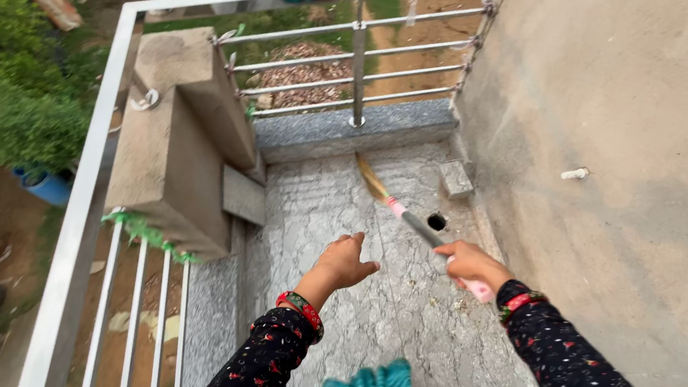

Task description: The person sweeps the tiled floor of a balcony using a long-handled broom.

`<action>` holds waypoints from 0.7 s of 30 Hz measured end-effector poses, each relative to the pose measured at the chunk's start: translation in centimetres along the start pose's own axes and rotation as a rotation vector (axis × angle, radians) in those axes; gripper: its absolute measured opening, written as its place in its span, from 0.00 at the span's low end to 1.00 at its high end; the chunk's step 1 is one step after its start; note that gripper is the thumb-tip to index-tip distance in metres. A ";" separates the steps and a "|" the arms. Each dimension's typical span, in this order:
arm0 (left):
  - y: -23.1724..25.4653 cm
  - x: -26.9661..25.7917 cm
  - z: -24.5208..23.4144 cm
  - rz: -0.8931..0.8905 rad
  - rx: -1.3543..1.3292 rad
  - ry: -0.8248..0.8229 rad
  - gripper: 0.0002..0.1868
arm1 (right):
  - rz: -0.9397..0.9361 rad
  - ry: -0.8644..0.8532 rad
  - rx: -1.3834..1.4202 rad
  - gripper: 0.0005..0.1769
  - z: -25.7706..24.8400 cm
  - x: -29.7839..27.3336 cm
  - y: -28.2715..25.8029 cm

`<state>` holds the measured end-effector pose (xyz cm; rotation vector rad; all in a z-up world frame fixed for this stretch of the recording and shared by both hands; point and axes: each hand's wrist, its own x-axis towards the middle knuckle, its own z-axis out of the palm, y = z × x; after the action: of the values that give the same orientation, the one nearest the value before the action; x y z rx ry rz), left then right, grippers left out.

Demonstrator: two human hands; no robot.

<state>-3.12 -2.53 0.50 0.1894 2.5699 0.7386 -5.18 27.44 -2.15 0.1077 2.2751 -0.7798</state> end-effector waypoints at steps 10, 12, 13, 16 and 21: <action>-1.0 6.7 -1.0 0.156 0.034 0.012 0.46 | -0.140 0.151 -0.279 0.35 2.1 7.8 -0.2; -1.4 7.8 -2.1 0.105 0.035 -0.051 0.44 | 0.094 0.097 -0.168 0.33 3.4 9.9 -0.8; -1.7 8.3 -2.7 0.114 0.041 -0.068 0.44 | 0.108 0.096 -0.154 0.33 3.4 10.6 -0.4; -2.4 10.4 -4.4 0.101 0.026 -0.112 0.47 | 0.181 0.137 -0.010 0.35 3.2 13.0 0.4; -3.2 13.7 -4.9 0.143 0.075 -0.125 0.47 | 0.302 0.263 0.226 0.31 0.8 13.6 -0.7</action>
<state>-17.52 -4.15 -2.82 0.4332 2.4858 0.6596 -15.01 24.46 -11.18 0.6785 2.3258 -0.8981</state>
